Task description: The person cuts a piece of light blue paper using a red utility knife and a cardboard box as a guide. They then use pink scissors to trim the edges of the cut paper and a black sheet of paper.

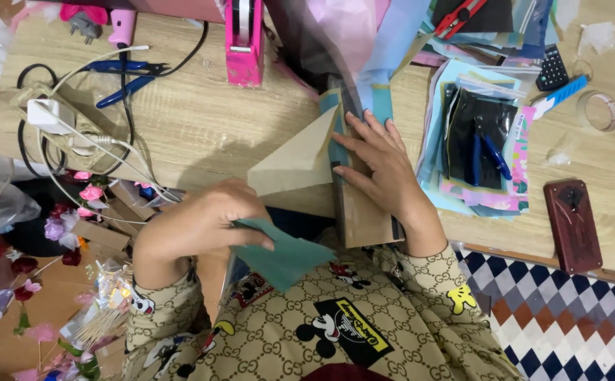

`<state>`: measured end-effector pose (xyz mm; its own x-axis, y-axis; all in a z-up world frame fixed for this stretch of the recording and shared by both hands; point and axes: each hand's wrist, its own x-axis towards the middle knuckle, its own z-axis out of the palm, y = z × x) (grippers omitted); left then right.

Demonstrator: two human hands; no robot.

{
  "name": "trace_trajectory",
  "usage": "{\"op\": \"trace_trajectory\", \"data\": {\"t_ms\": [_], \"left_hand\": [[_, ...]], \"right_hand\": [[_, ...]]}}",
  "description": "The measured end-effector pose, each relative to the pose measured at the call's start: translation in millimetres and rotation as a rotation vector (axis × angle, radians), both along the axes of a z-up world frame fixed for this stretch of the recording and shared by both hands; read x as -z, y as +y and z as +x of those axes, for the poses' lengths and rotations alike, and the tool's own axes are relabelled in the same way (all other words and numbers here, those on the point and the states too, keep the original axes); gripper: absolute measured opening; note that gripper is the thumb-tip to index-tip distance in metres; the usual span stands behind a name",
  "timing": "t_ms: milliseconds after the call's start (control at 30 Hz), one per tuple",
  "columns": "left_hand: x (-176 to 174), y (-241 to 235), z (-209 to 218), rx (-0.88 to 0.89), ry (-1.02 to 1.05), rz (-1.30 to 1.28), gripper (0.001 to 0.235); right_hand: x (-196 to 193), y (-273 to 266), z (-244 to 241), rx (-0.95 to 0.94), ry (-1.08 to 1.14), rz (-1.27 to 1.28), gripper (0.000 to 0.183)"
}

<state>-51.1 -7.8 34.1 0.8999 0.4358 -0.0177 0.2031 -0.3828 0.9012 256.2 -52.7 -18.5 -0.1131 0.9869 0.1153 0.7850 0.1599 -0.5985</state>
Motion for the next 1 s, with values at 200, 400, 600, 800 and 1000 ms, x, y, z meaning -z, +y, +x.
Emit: {"op": "trace_trajectory", "data": {"t_ms": [200,400,600,800,1000], "left_hand": [[8,23,-14,-0.041,-0.542,-0.133,0.01],[4,17,19,-0.64,-0.549,-0.169,0.009],[43,38,71,-0.717,-0.467,-0.056,0.015],[12,30,120,-0.627,-0.424,-0.126,0.022],[-7,20,144,-0.356,-0.437,-0.002,0.022]], "right_hand": [[2,0,-1,-0.009,-0.014,0.025,0.051],[-5,-5,18,-0.077,0.4,0.096,0.04],[-11,-28,4,-0.034,1.047,0.259,0.103],[25,-47,56,0.266,1.006,0.458,0.052],[-84,-68,66,0.284,0.481,0.525,0.037]]}}
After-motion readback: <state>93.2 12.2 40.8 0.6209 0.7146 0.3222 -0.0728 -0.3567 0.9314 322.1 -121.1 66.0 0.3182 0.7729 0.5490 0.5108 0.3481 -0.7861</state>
